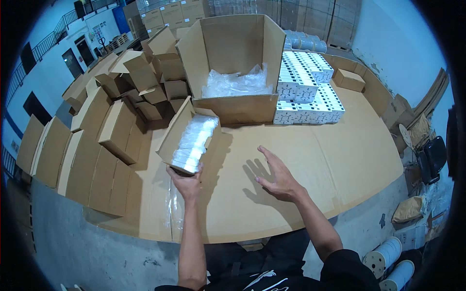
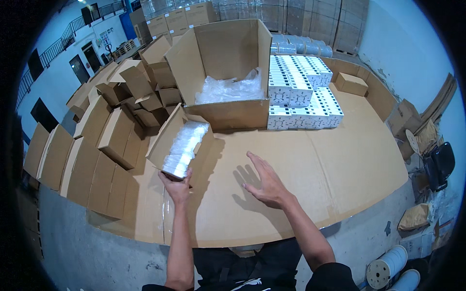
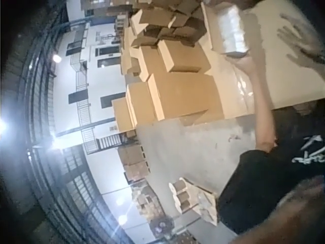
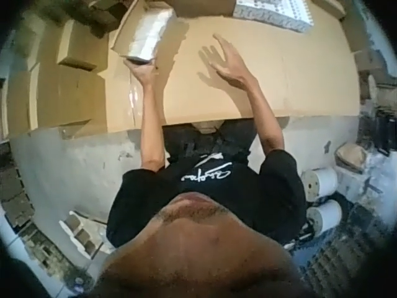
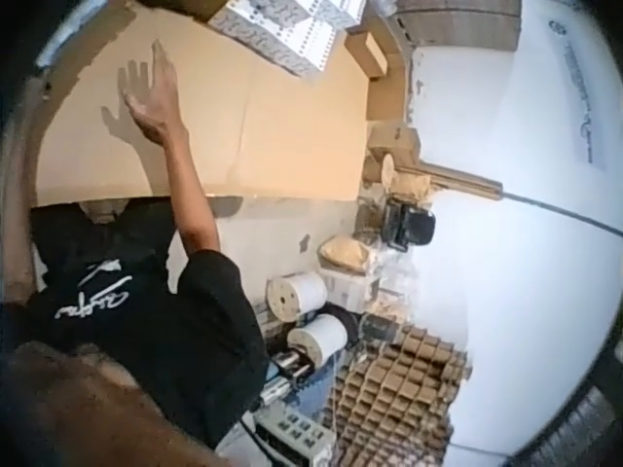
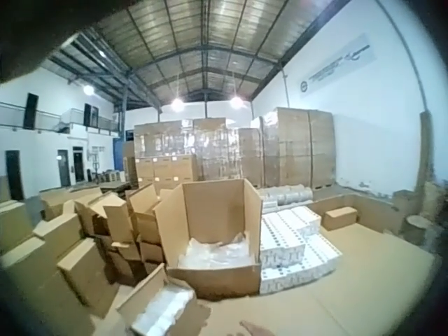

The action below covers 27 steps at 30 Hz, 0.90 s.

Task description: Packing small product boxes into larger shipping cartons and organizing materials on a workbench.

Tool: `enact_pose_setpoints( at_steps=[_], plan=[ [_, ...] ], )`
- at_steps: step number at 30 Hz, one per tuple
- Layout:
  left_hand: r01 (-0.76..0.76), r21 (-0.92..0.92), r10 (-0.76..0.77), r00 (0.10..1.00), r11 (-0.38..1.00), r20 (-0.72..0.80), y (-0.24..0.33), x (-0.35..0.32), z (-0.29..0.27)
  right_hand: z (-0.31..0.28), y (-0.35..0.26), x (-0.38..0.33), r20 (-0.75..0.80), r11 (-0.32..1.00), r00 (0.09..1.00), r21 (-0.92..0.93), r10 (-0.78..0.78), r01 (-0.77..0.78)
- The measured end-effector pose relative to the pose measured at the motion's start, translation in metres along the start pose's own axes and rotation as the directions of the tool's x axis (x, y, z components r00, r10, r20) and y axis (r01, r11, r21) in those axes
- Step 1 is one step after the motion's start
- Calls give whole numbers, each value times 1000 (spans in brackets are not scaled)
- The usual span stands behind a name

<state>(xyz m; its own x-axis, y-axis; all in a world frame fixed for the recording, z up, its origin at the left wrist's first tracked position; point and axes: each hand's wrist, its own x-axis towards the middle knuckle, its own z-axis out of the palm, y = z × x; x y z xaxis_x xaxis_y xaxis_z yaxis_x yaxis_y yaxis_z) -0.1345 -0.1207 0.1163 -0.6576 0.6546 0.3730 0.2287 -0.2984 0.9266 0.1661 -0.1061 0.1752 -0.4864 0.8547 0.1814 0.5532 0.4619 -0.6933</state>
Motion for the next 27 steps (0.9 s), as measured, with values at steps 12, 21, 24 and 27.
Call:
enact_pose_setpoints(
  at_steps=[12, 21, 24, 27],
  plan=[
    [419, 213, -460, 679, 883, 573, 8, -27, -84, 14, -2, -50, -255, 951, 959, 244, -125, 189],
    [354, 92, -346, 771, 931, 535, 37, -50, -32, 37, -12, -42, -388, 937, 921, 306, -39, 168],
    [228, 99, -243, 790, 969, 563, 41, -48, -23, 44, -12, -38, -445, 940, 895, 287, -42, 187],
    [38, -18, -24, 865, 999, 501, 41, -45, -15, 51, -12, -36, -485, 945, 874, 267, -36, 187]
  ],
)
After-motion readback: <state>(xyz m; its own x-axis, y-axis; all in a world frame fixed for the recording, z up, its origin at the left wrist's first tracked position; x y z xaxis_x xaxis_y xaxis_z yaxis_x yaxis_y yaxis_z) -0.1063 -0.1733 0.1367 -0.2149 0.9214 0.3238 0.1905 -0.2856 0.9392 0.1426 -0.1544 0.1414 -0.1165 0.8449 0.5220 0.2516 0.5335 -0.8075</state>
